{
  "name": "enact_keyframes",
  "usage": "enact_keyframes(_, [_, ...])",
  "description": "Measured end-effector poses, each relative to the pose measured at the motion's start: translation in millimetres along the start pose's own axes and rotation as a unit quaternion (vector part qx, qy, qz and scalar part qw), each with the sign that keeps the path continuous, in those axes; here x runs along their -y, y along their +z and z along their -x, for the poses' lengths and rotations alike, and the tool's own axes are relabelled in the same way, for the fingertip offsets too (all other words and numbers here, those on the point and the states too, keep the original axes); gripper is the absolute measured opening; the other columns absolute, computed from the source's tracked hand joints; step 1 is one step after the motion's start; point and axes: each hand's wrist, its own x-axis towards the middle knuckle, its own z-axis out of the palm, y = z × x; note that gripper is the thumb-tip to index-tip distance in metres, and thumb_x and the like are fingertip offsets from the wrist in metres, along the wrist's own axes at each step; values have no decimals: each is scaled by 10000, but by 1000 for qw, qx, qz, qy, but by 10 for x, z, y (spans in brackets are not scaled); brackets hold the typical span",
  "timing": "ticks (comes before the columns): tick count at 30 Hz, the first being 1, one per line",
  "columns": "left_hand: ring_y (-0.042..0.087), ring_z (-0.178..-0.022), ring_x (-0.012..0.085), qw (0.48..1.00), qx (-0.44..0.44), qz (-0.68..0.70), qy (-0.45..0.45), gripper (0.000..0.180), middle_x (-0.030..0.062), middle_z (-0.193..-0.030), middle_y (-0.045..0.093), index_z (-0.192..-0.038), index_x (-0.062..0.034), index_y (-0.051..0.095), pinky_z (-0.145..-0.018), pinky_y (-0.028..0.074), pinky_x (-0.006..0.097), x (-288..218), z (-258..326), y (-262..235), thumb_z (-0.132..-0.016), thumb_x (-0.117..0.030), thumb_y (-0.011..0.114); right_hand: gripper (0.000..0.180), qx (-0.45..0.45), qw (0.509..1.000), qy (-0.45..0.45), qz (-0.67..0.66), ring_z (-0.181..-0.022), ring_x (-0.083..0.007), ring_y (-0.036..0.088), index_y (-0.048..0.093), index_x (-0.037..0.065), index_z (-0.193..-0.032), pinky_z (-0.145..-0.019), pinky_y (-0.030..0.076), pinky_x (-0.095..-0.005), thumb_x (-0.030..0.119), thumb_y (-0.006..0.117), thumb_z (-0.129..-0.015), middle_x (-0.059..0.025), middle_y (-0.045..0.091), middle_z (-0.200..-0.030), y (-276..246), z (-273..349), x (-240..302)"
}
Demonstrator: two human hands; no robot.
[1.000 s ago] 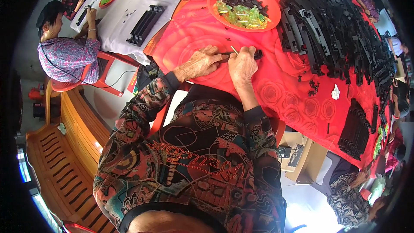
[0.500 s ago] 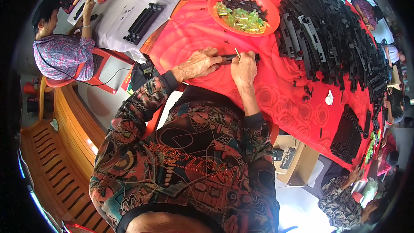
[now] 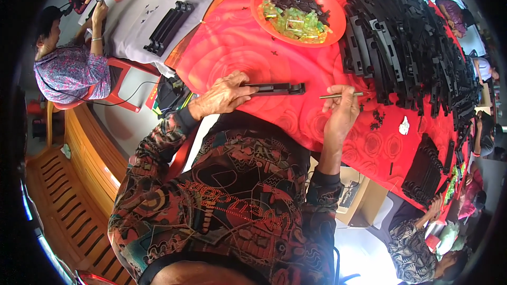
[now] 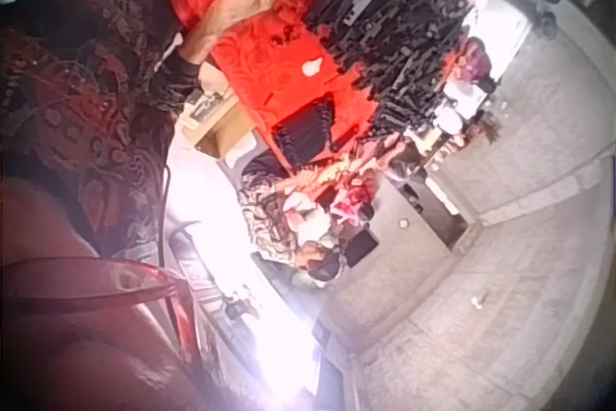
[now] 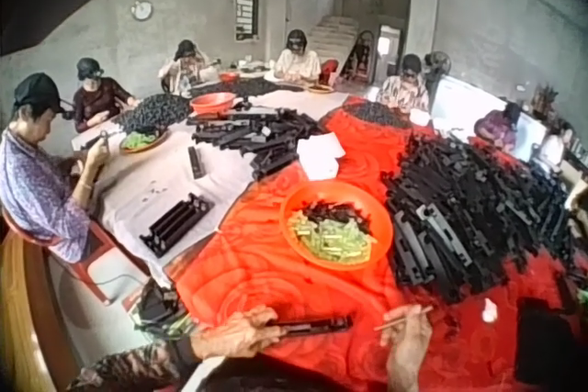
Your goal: The person assembles plastic frames by inserting small pins into each frame using a metal tool, and stacks the completed frames to the side.
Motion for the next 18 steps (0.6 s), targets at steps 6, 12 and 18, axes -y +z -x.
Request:
enact_keyframes(6, [533, -842, 291, 997, 37, -72, -19, 308, 107, -895, 498, -1045, -74, 631, -713, 471, 405, -53, -7, 40, -741, -105, 676, 166, 72, 996, 53, -15, -653, -130, 601, 548, 0, -944, -594, 542, -274, 148, 474, -957, -82, 599, -828, 273, 120, -155])
enact_keyframes(12, [529, -840, 285, 998, 5, -60, -15, 328, 102, -896, 494, -1074, -87, 627, -725, 473, 397, -49, 4, 90, -749, -104, 664, 148, 123, 990, 51, 55, -715, -95, 600, 571, 4, -946, -656, 520, -228, -86, 566, -828, -40, 601, -812, 489, 206, -291])
enact_keyframes(18, [516, -844, 288, 997, 20, -78, 7, 465, 110, -910, 479, -1196, -119, 570, -713, 468, 392, -54, -21, 54, -737, -122, 643, 154, 110, 989, 5, 96, -655, -48, 545, 573, 12, -917, -601, 445, -182, -90, 601, -807, -11, 588, -761, 515, 241, -503])
